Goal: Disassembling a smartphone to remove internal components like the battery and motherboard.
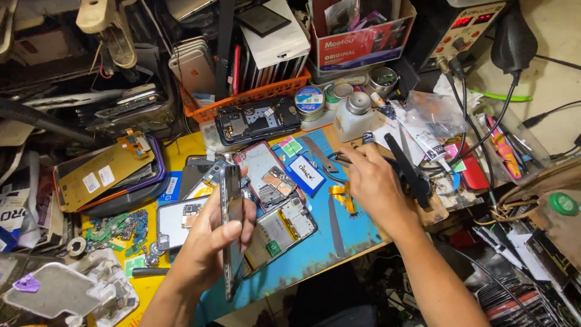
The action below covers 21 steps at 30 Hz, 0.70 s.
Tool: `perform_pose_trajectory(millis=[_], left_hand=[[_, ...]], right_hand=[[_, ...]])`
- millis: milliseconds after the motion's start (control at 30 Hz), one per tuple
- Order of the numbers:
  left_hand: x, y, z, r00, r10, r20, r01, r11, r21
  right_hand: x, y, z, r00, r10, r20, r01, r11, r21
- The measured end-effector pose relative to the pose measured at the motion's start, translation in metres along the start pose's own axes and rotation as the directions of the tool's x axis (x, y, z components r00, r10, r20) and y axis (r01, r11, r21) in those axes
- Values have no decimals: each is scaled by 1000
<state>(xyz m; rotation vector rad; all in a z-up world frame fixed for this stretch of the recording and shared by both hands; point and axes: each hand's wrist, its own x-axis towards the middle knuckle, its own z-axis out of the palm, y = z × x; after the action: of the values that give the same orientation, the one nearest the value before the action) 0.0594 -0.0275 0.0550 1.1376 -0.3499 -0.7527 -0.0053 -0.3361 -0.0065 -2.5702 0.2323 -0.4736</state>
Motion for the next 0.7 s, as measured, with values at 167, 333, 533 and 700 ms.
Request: perform_pose_trajectory(millis=[167, 333, 533, 700], left_hand=[[27, 1, 7, 997, 9, -79, -13, 999, -47], [46, -13, 4, 989, 130, -75, -131, 991, -7], [51, -24, 7, 993, 67, -99, -76, 993, -88], [44, -7, 11, 986, -86, -145, 55, 977, -206]], right_hand=[[4, 9, 4, 973, -123, -195, 67, 960, -270], [26, 8, 28, 947, -223, -230, 149, 942, -301], [64, -15, 40, 988, 88, 124, -45, 947, -318], [72, -29, 26, 940, 270, 210, -245, 960, -137]])
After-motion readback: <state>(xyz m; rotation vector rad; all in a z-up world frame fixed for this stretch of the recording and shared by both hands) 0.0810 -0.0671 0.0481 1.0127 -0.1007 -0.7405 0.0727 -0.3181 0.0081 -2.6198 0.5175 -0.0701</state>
